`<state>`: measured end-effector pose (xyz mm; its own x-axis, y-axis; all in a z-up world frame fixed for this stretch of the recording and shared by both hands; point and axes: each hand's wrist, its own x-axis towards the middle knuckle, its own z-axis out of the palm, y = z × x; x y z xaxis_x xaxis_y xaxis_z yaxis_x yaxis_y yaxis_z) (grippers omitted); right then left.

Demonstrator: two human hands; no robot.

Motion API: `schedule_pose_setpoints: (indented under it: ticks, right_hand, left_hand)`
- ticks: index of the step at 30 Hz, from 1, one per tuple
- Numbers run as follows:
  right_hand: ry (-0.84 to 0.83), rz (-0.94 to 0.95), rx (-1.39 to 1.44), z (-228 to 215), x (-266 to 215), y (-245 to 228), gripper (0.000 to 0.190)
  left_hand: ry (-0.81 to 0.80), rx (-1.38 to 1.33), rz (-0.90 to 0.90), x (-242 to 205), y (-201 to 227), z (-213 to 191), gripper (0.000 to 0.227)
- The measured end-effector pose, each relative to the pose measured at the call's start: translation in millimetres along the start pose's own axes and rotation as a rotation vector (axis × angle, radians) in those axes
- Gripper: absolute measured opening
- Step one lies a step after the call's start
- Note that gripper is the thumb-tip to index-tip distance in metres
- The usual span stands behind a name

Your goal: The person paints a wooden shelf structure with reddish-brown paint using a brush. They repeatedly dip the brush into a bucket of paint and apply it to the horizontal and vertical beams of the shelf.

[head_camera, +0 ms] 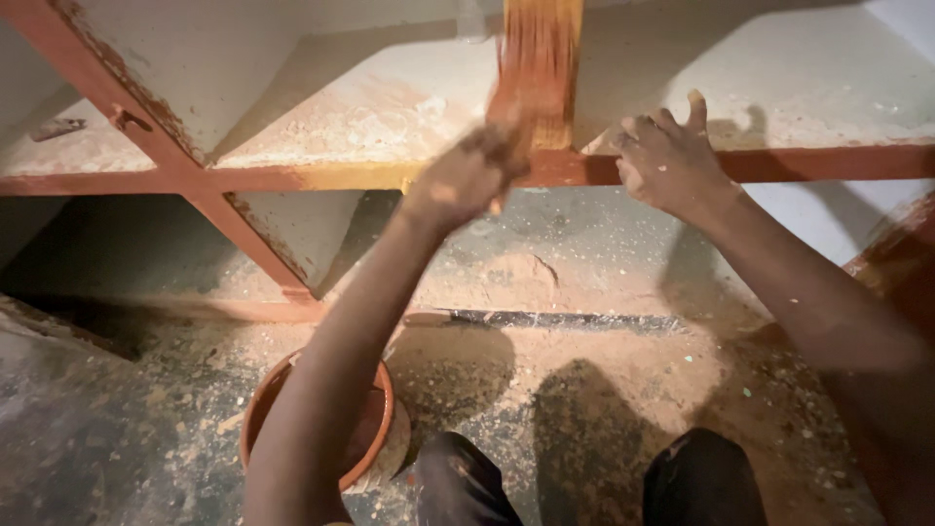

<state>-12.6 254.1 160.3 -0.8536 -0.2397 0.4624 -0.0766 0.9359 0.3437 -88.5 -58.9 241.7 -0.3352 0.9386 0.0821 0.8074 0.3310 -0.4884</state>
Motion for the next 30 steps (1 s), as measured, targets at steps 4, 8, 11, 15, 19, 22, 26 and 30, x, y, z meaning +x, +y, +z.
schedule_pose_setpoints:
  ticks: [4, 8, 11, 15, 19, 22, 26, 30]
  right_hand:
    - [-0.087, 0.054, -0.017, 7.8, -2.6, 0.1, 0.038]
    - [-0.154, 0.067, -0.013, 14.4, -3.9, 2.7, 0.036]
    - [-0.177, 0.064, -0.035, 13.3, -8.5, 5.4, 0.037]
    - [-0.126, 0.052, -0.085, 5.6, -12.4, 11.1, 0.038]
    - [-0.044, 0.046, -0.113, -3.5, -14.8, 16.3, 0.036]
    - [0.022, 0.011, -0.144, -13.0, -19.7, 18.2, 0.037]
    - [0.068, 0.004, -0.092, -33.2, -21.9, 17.3, 0.031]
    - [0.002, 0.015, -0.12, -55.9, -16.0, 9.7, 0.033]
  left_hand:
    - [-0.216, -0.483, -0.082, 0.1, 32.7, 21.2, 0.051]
    - [-0.304, -0.795, -0.208, 1.6, 28.3, 12.7, 0.049]
    - [-0.195, -0.813, -0.311, 13.0, -2.2, -14.7, 0.049]
    - [0.292, 0.051, -0.093, 19.7, -52.6, -42.7, 0.068]
    - [0.435, 0.161, -0.137, 10.6, -54.3, -34.0, 0.054]
    - [0.285, 0.269, -0.035, 11.8, -26.9, -15.5, 0.06]
    - [-0.162, -0.656, -0.237, 2.8, 23.0, 8.0, 0.05]
    - [-0.204, -0.731, -0.179, -11.2, 42.2, 3.8, 0.043]
